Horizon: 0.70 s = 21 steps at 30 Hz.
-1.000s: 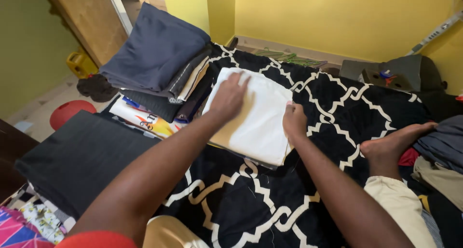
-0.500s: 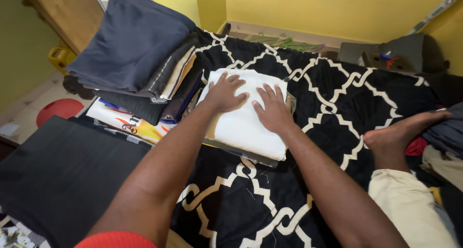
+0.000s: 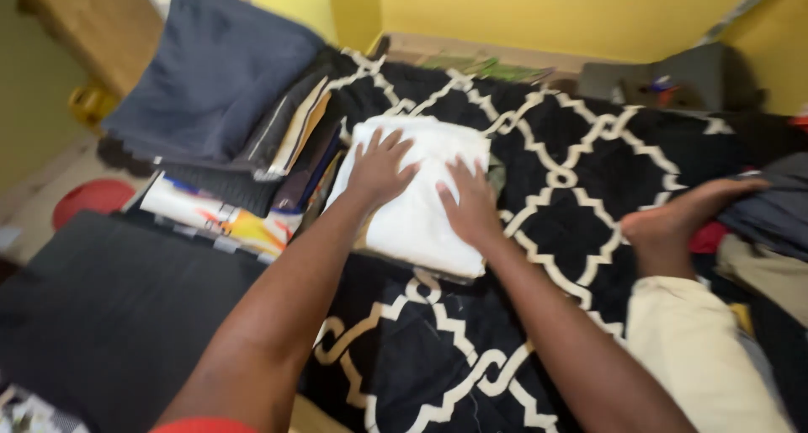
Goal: Folding various items of clothing on a bed
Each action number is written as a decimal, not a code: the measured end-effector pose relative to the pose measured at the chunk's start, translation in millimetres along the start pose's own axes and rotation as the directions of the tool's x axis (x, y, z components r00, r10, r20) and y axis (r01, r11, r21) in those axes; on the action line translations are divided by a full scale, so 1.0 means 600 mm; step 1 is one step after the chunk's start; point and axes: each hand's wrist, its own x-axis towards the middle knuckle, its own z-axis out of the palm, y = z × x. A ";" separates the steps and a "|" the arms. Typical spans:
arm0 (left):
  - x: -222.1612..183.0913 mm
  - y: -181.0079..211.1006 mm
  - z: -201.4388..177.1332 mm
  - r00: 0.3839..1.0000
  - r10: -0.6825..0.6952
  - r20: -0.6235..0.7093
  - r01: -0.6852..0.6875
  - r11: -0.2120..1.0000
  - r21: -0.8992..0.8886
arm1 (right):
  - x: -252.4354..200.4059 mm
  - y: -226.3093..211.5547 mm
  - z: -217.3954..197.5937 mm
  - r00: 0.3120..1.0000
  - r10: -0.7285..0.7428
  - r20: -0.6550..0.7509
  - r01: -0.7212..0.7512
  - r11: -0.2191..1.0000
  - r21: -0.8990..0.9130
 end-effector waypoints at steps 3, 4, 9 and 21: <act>-0.014 0.008 -0.008 1.000 -0.016 0.017 0.015 0.999 0.046 | -0.111 -0.025 -0.045 0.957 0.281 -0.079 -0.214 0.859 0.465; -0.027 0.020 -0.021 1.000 -0.007 0.003 0.007 0.999 0.045 | -0.146 -0.027 -0.072 0.956 0.277 -0.095 -0.204 0.864 0.461; -0.151 0.074 -0.023 0.850 0.084 -0.520 -0.304 0.884 -0.355 | -0.302 0.122 -0.069 0.815 0.571 0.099 -0.512 0.630 0.584; -0.477 0.247 0.090 0.913 0.358 0.196 -0.234 0.853 -0.467 | -0.527 -0.047 -0.232 0.763 0.424 0.488 -0.645 0.546 0.535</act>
